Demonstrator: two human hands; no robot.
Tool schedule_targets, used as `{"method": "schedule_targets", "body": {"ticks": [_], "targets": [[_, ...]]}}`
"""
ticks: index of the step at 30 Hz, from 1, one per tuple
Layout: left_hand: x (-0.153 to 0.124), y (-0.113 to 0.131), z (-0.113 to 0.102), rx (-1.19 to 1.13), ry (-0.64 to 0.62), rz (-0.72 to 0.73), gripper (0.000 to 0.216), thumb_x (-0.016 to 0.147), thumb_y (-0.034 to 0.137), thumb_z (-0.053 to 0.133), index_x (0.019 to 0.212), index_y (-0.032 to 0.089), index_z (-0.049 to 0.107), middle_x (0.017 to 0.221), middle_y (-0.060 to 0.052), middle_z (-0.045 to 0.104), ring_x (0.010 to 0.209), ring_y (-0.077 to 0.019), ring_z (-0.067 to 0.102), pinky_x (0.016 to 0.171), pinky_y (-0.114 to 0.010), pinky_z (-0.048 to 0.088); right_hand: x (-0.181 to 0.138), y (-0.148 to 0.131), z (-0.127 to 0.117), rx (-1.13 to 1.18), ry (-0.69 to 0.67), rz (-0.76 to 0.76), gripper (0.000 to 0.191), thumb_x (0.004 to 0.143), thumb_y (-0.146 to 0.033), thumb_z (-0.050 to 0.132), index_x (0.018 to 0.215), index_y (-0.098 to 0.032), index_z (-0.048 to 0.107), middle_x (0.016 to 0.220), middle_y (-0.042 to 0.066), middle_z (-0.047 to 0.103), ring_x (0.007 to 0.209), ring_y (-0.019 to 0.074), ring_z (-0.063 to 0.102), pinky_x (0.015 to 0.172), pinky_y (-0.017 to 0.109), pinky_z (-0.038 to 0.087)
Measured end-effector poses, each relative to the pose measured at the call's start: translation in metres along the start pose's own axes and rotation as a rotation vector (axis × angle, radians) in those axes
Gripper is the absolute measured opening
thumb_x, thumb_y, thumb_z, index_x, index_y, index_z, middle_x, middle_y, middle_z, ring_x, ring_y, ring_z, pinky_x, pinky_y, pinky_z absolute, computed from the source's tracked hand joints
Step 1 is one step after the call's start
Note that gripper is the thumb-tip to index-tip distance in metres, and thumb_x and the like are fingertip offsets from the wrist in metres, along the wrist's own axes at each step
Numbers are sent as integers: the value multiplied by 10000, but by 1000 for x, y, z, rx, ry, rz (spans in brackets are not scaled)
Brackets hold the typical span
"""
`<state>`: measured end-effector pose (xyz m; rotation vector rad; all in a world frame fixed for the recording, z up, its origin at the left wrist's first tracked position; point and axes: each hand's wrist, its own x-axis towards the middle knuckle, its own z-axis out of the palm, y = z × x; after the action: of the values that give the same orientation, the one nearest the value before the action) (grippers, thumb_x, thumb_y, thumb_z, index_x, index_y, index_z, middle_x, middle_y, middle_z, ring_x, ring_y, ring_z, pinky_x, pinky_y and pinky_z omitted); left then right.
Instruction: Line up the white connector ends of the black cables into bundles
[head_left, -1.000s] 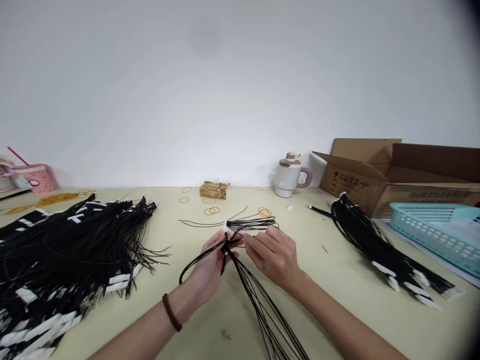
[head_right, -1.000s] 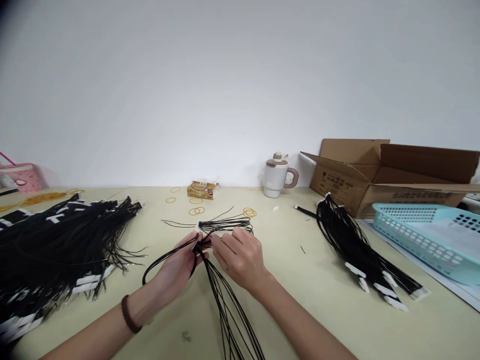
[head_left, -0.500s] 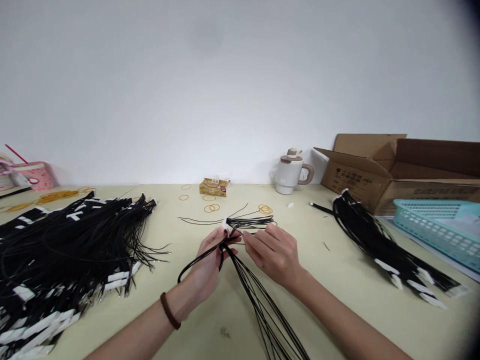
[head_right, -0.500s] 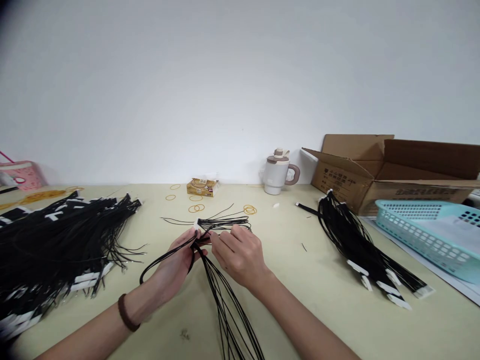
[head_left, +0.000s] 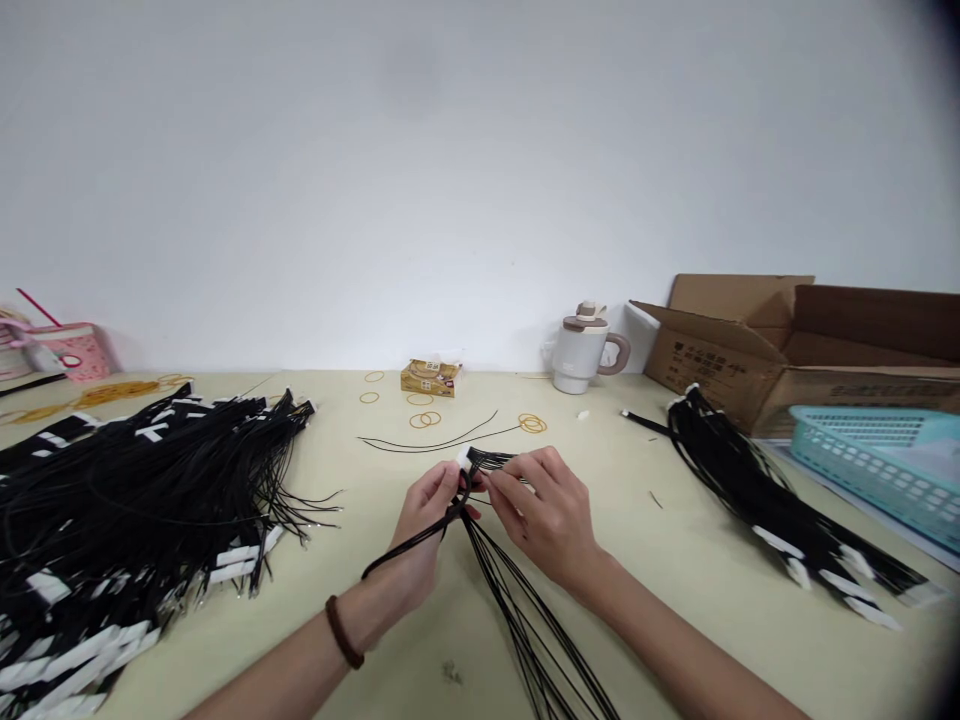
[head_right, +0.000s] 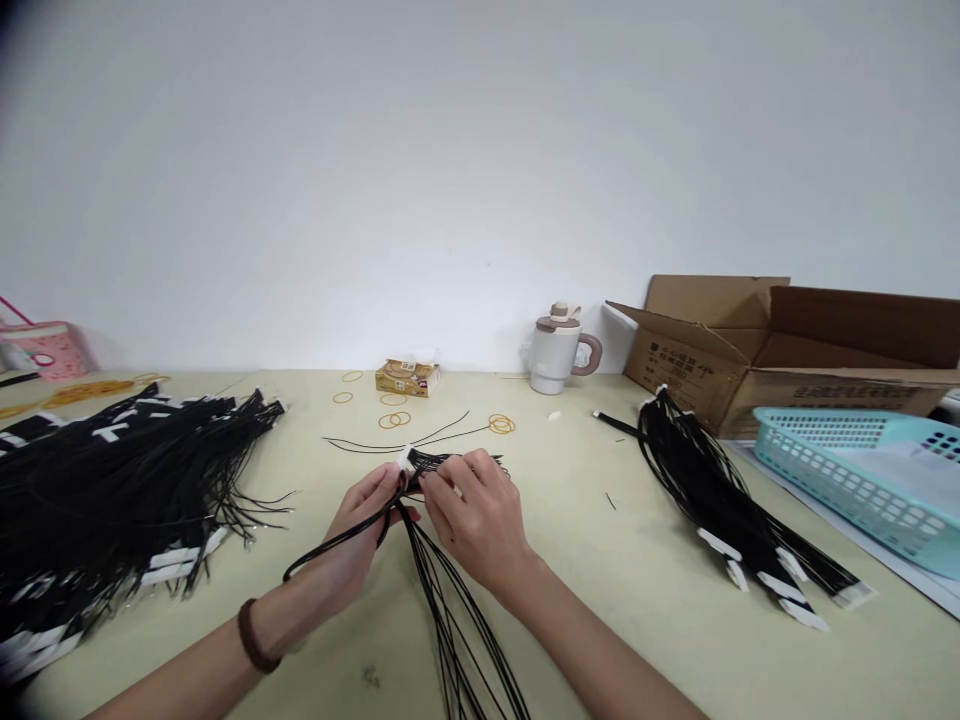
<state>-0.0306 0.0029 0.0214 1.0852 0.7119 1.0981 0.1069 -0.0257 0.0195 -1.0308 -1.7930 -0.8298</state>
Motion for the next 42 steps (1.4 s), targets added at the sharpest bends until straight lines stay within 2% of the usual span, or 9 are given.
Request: {"method": "schedule_targets", "body": {"ticks": [6, 9, 16, 21, 24, 28, 35, 39, 42], "targets": [[1, -1, 1, 51, -26, 39, 245, 684, 393, 623, 656, 152, 598, 672, -17, 548, 637, -130, 456, 557, -218, 411, 0, 0, 0, 165, -102, 45, 137, 834, -112, 427, 880, -190, 530, 1012, 86, 556, 962, 201, 474, 771, 353, 413], [1, 1, 1, 98, -52, 54, 272, 677, 410, 624, 630, 147, 578, 626, 2, 495, 605, -119, 422, 548, -212, 412, -2, 1, 3, 269, -183, 74, 154, 849, -102, 387, 905, -189, 501, 1114, 92, 539, 975, 186, 496, 775, 337, 433], [2, 1, 0, 154, -106, 49, 253, 688, 383, 622, 606, 150, 566, 607, 5, 491, 582, -114, 420, 551, -211, 405, -2, 2, 3, 348, -213, 117, 138, 860, -111, 372, 895, -187, 481, 1117, 86, 548, 943, 171, 523, 766, 317, 453], [3, -1, -5, 20, -132, -29, 190, 715, 336, 612, 696, 146, 612, 726, -42, 603, 694, -157, 537, 604, -242, 430, -2, 9, 6, 278, -256, 105, 136, 875, -145, 387, 876, -200, 512, 1090, 63, 575, 937, 173, 522, 766, 331, 447], [8, 1, -10, -134, -105, -151, 104, 732, 244, 599, 772, 150, 618, 813, -65, 657, 777, -190, 605, 723, -303, 460, -4, 19, 9, 186, -245, 54, 152, 869, -167, 429, 975, -215, 527, 1139, 66, 559, 1018, 196, 496, 808, 366, 428], [15, 6, -16, -244, -28, -312, 40, 742, 183, 576, 759, 148, 585, 875, -82, 686, 804, -187, 639, 850, -327, 449, -5, 38, 8, 70, -202, 21, 332, 857, -171, 454, 1187, -210, 447, 1152, 91, 548, 1028, 216, 490, 833, 385, 412], [13, 9, -18, -185, -98, -381, 89, 740, 227, 584, 792, 161, 556, 982, -92, 676, 790, -215, 658, 836, -344, 451, -12, 77, 1, -109, -56, 40, 375, 835, -170, 487, 1207, -204, 457, 1010, 92, 593, 913, 230, 517, 770, 378, 416], [12, 9, -18, -218, -154, -398, 93, 745, 235, 577, 781, 149, 569, 981, -98, 672, 804, -219, 649, 839, -357, 436, -13, 72, -1, -193, 15, -21, 378, 832, -152, 508, 1199, -236, 479, 1012, 79, 616, 932, 216, 519, 781, 364, 396], [12, 10, -16, -284, -164, -386, 85, 769, 211, 540, 742, 141, 580, 886, -79, 681, 783, -186, 627, 816, -332, 432, -11, 51, -2, -228, 32, -234, 348, 835, -130, 513, 1149, -280, 521, 1060, 41, 617, 959, 172, 512, 827, 340, 371]]}}
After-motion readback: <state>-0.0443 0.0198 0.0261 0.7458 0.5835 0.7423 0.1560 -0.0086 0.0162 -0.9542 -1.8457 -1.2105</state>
